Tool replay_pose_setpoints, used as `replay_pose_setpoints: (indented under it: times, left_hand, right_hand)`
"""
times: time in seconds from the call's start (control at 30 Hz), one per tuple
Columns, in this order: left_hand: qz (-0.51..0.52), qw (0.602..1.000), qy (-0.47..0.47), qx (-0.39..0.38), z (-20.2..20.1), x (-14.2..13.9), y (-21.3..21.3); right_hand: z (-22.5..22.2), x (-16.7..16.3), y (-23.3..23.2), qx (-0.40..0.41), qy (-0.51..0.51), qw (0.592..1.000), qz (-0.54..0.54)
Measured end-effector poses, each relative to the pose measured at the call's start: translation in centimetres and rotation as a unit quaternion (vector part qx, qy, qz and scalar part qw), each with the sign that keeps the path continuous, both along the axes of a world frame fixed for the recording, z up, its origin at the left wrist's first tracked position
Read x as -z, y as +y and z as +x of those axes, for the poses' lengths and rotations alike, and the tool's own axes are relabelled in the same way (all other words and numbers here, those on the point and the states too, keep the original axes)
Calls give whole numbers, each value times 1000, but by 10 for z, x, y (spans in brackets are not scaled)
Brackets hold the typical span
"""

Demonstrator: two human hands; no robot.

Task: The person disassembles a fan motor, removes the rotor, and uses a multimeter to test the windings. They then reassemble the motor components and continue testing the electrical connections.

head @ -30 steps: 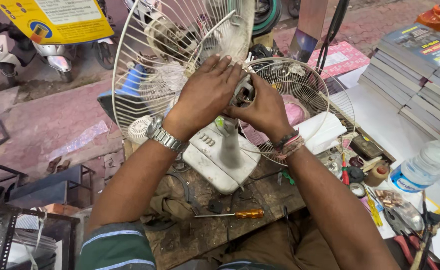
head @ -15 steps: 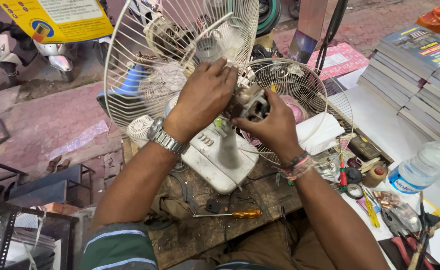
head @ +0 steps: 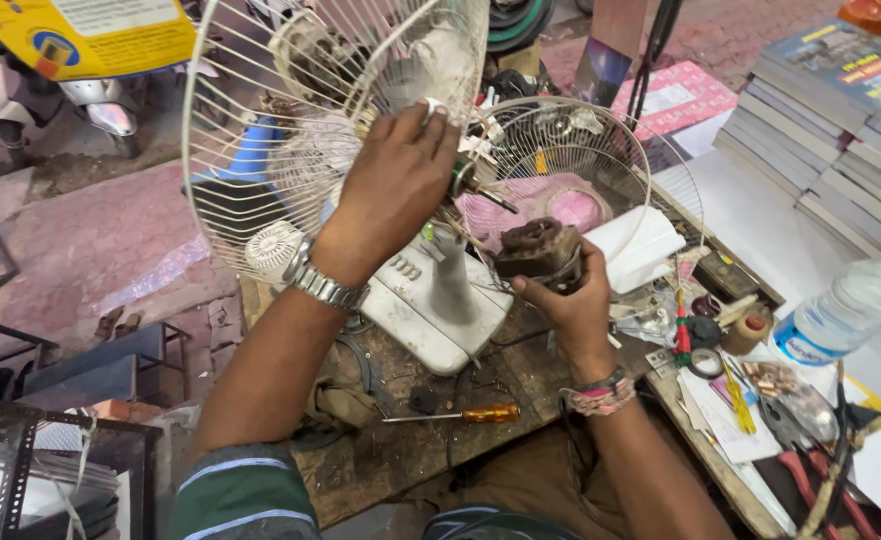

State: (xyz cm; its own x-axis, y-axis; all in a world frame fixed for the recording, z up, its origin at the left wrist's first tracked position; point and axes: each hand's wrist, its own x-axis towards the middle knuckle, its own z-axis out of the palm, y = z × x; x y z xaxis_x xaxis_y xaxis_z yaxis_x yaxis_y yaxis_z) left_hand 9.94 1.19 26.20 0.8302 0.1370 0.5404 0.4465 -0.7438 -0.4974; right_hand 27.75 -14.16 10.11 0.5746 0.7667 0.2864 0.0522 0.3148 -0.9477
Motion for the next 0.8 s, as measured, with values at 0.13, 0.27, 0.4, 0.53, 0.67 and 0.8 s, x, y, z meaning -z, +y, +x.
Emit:
replay_pose_setpoints:
  times: [0.13,0.27,0.4,0.53,0.67,0.8]
  left_hand:
    - [-22,995,-100,19,-7,32,-11]
    - [-261,863,-423,90,-15,124,-77]
    - [-686,391,-609,78,2,232,-120]
    - [-780,-184,-301,517,14,277,-112]
    - [-849,-30,-479,222,31,265,-101]
    - [-852,-7,-473,224,37,246,-105]
  right_hand:
    - [-18,38,-8,-22,120,991,47]
    - [-36,63,-9,-28,177,981,77]
    - [-43,81,-15,-11,137,988,75]
    - [-48,89,-23,16,6,999,40]
    - [-50,77,-30,93,-189,978,-6]
    - [-47,60,-46,138,-378,915,-26]
